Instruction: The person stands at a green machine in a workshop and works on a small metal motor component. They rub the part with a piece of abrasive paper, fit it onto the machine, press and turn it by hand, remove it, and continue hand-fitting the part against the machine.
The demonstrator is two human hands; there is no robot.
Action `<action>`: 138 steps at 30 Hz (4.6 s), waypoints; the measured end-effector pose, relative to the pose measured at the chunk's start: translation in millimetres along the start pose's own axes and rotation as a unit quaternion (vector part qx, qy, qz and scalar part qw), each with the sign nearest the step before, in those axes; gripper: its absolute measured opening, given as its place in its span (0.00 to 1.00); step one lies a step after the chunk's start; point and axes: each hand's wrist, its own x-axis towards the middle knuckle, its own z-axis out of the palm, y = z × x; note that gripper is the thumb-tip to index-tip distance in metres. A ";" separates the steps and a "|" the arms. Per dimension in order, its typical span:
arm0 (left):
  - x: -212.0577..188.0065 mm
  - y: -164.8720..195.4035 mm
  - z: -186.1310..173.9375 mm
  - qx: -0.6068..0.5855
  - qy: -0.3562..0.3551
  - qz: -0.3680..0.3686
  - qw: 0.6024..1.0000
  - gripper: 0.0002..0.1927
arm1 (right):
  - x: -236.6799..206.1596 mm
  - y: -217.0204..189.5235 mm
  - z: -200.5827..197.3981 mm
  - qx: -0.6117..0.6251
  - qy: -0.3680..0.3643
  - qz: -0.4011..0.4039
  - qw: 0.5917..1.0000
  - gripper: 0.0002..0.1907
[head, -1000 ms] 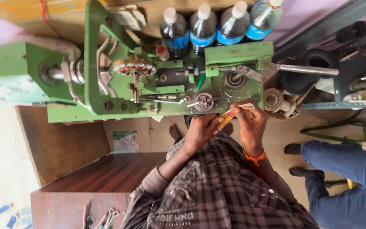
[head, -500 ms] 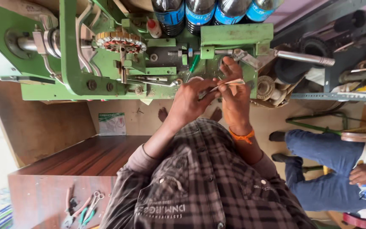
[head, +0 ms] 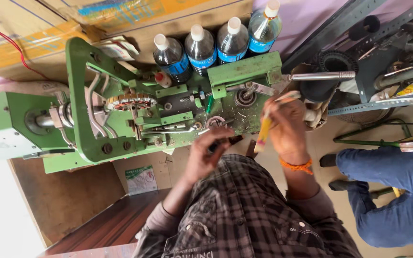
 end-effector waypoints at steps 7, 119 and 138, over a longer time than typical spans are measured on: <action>36.8 7.3 -42.7 0.189 -0.201 0.198 0.941 0.25 | -15.9 44.4 22.4 -0.012 -0.021 0.182 0.983 0.04; -36.4 -4.4 -24.1 0.103 0.007 -0.057 0.993 0.08 | -51.1 46.4 30.3 -0.200 -0.118 0.146 0.962 0.05; -36.5 -28.6 -36.8 -0.227 -0.064 -0.179 0.955 0.06 | -68.1 45.7 41.6 -0.223 -0.198 0.104 0.949 0.04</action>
